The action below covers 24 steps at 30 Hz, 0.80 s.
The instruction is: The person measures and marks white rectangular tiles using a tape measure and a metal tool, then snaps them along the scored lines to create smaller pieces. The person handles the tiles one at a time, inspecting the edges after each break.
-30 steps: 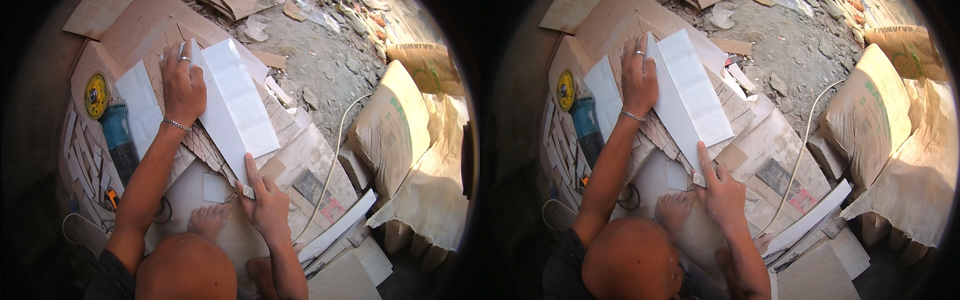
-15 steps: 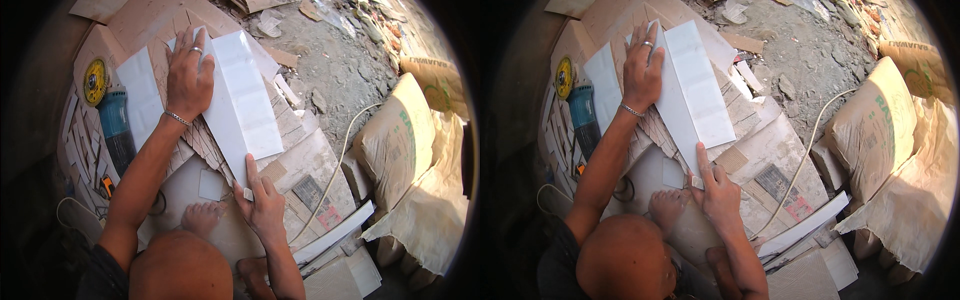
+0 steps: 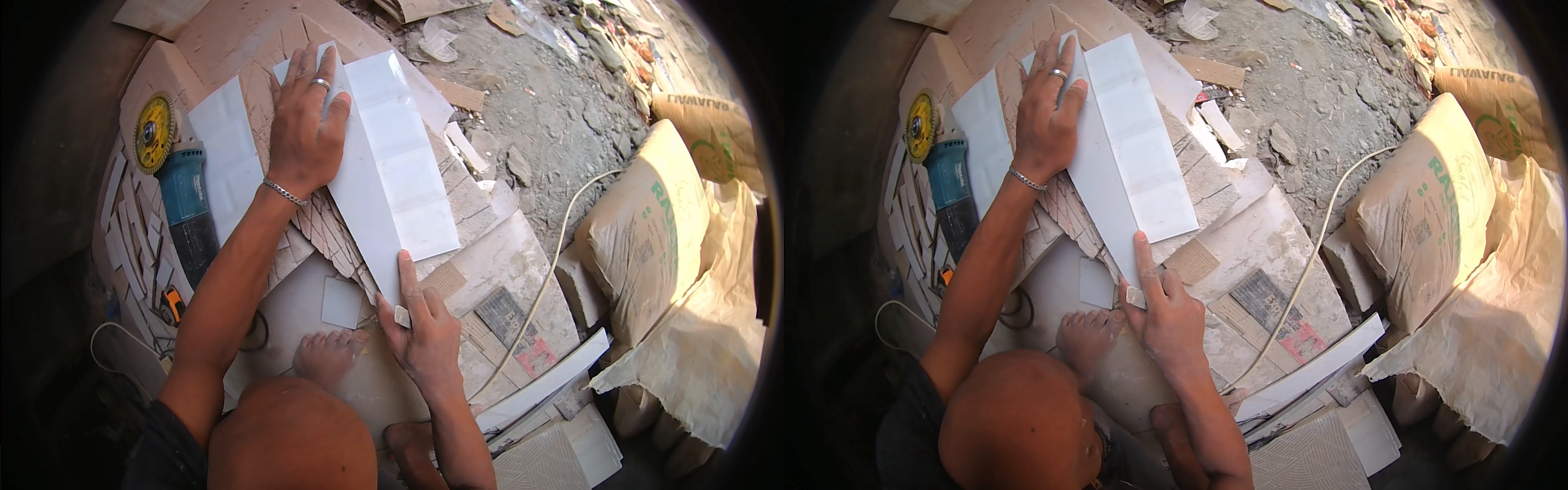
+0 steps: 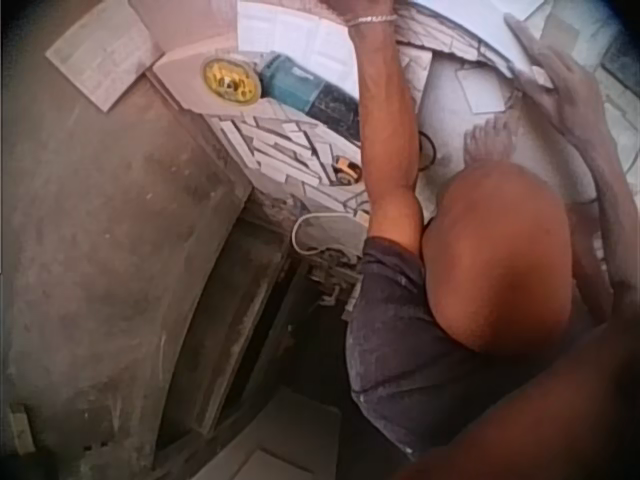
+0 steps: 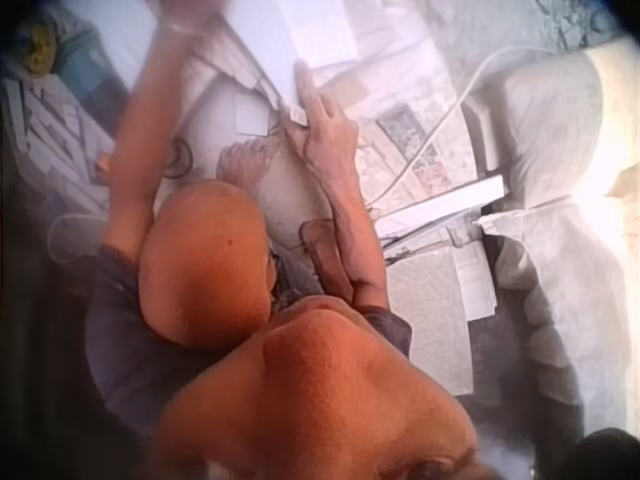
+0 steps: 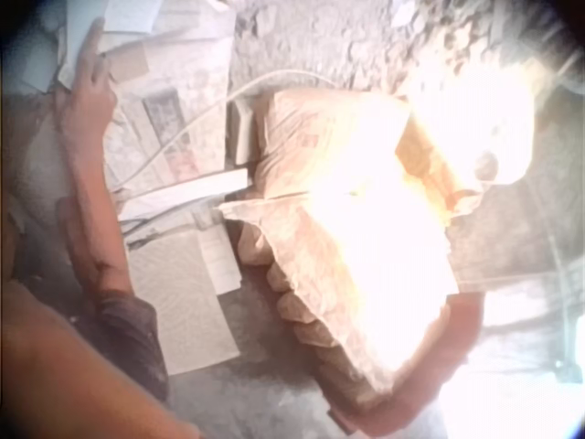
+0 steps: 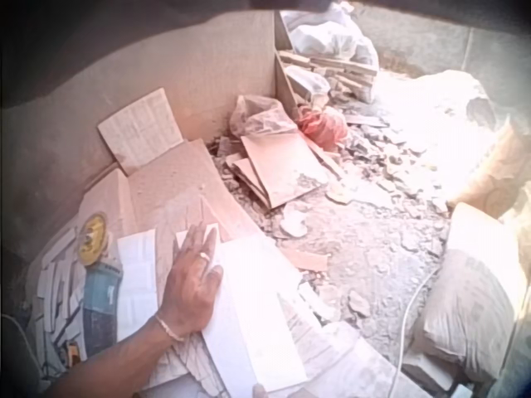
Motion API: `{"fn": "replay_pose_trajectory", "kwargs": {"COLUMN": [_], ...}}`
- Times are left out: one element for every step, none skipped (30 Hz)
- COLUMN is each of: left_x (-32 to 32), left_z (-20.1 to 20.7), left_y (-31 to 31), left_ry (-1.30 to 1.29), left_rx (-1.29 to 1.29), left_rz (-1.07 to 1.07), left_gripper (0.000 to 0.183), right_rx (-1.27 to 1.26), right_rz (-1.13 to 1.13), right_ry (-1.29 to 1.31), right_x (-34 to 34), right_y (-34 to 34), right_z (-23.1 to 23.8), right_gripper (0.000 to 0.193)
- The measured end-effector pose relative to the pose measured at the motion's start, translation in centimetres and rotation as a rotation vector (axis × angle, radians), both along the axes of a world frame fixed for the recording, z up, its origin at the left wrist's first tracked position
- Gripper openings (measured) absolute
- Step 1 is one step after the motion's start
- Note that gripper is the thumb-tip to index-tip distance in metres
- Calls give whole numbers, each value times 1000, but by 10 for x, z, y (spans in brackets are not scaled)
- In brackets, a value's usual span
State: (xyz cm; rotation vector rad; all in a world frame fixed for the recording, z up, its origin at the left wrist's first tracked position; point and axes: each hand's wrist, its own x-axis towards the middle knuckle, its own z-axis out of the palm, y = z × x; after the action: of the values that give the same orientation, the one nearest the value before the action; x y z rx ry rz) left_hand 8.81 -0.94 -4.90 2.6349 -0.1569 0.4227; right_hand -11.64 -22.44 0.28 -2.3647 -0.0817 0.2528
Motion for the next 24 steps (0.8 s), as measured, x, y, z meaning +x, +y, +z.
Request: {"fn": "replay_pose_trajectory", "kwargs": {"left_x": [0, 0, 0, 0, 0, 0, 0, 1, 1, 1, 1, 0, 0, -1, 0, 0, 0, 0, -1, -1, -1, -1, -2, -2], "left_z": [1, 1, 0, -1, -2, -2, -2, -1, -2, -2, -2, -2, -2, -1, -2, -2, -2, -2, -1, -1, -1, 0, 0, 0], "left_y": [-1, -1, -1, 0, 1, 1, 2, 1, 1, 0, 0, 0, 2, 3, 2, 2, 1, 1, 1, 2, 2, 2, 2, 1], "left_ry": [1, 2, -3, -7, -12, -14, -17, -20, -23, -26, -30, -25, -19, -14, -13, -12, -10, -18, -25, -32, -36, -39, -42, -39], "left_rx": [-10, -20, -29, -37, -45, -47, -49, -51, -35, -19, -4, -13, -23, -32, -29, -26, -22, -22, -21, -20, -13, -6, 1, -2], "left_rz": [1, 1, 4, 7, 9, 11, 13, 16, 25, 35, 44, 45, 46, 47, 47, 47, 48, 36, 24, 13, 13, 12, 12, 12], "left_gripper": [65, 65, 65, 65, 64, 64, 64, 64, 63, 63, 63, 63, 63, 63, 63, 63, 64, 63, 63, 63, 63, 63, 63, 63], "right_rx": [5, 11, 13, 15, 17, 22, 26, 31, 22, 12, 2, 6, 9, 13, 24, 34, 45, 50, 55, 60, 59, 58, 57, 57], "right_rz": [-4, -8, -8, -8, -8, -9, -10, -11, -8, -5, -2, 0, 3, 5, 0, -4, -8, -9, -10, -10, -9, -9, -7, -9], "right_ry": [-12, -24, -28, -33, -37, -36, -35, -33, -14, 5, 24, 21, 19, 17, 2, -13, -28, -17, -7, 4, 3, 2, 1, 1], "right_x": [-1, -3, -3, -3, -3, -2, -1, -1, 1, 2, 3, 4, 4, 4, 3, 2, 1, 2, 4, 5, 4, 4, 3, 3], "right_y": [0, -1, -1, -1, -2, -2, -3, -4, -4, -5, -5, -5, -5, -5, -5, -6, -6, -6, -5, -5, -5, -5, -5, -5], "right_z": [-3, -5, -6, -7, -8, -8, -8, -8, -6, -2, 1, 1, 1, 0, -2, -5, -7, -6, -3, -1, -2, -2, -2, -2], "right_gripper": [73, 75, 75, 75, 76, 76, 76, 76, 75, 73, 72, 72, 72, 72, 73, 74, 76, 74, 73, 72, 72, 72, 72, 72]}}
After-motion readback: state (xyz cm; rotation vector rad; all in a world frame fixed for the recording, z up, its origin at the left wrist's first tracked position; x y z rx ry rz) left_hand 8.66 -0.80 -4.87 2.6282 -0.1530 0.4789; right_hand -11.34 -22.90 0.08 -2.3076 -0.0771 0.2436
